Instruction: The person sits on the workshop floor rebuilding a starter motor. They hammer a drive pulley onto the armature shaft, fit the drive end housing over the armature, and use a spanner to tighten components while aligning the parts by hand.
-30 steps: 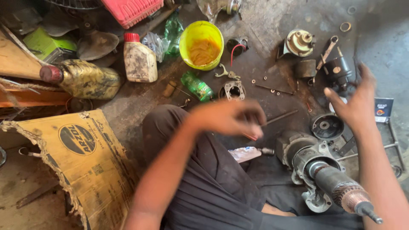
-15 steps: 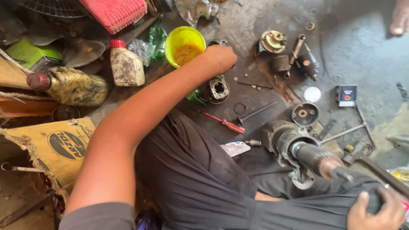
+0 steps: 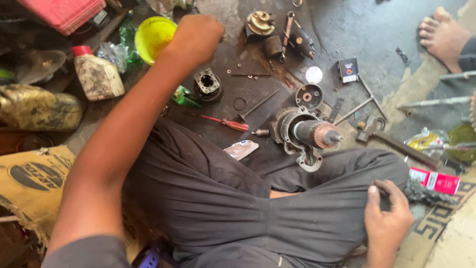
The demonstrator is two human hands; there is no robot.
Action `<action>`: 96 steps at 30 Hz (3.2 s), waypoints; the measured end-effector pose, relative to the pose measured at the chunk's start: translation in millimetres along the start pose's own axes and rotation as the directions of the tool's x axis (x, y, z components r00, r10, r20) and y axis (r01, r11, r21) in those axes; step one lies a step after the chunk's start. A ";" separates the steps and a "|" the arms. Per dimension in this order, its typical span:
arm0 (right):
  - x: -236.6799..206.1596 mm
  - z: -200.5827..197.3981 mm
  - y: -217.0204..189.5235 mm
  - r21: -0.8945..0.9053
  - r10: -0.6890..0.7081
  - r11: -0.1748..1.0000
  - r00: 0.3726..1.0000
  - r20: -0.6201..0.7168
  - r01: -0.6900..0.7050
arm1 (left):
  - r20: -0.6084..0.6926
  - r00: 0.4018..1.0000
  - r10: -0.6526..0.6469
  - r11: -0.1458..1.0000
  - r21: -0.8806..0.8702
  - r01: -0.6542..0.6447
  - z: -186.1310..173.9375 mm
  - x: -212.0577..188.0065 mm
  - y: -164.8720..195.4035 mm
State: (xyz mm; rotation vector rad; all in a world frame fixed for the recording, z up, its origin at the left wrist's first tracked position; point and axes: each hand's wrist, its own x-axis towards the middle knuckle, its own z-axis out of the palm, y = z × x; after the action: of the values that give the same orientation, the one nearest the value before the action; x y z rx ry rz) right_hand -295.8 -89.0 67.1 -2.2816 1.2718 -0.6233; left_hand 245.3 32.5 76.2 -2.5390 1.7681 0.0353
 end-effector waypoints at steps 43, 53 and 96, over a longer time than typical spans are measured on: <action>-26.3 11.3 -66.3 0.956 0.285 0.277 0.958 0.015 -0.098 | -0.028 0.973 -0.229 -0.455 -0.881 -0.132 -32.9 -33.4 238.4; 11.9 60.6 -116.3 0.733 0.039 0.679 0.999 0.029 -0.047 | -0.276 0.890 -0.362 0.027 -0.958 -0.286 -24.6 -53.5 245.2; 35.8 74.5 -134.7 0.788 -0.443 0.600 0.877 0.184 0.138 | -0.241 0.965 -0.105 -0.892 -0.406 -0.198 -8.1 -69.8 204.2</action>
State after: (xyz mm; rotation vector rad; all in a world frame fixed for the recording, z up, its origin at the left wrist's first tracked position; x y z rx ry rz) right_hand -146.4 -44.0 92.3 -1.7443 0.3053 -0.6405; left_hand 29.5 26.8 82.2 0.3016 -0.4310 -1.0444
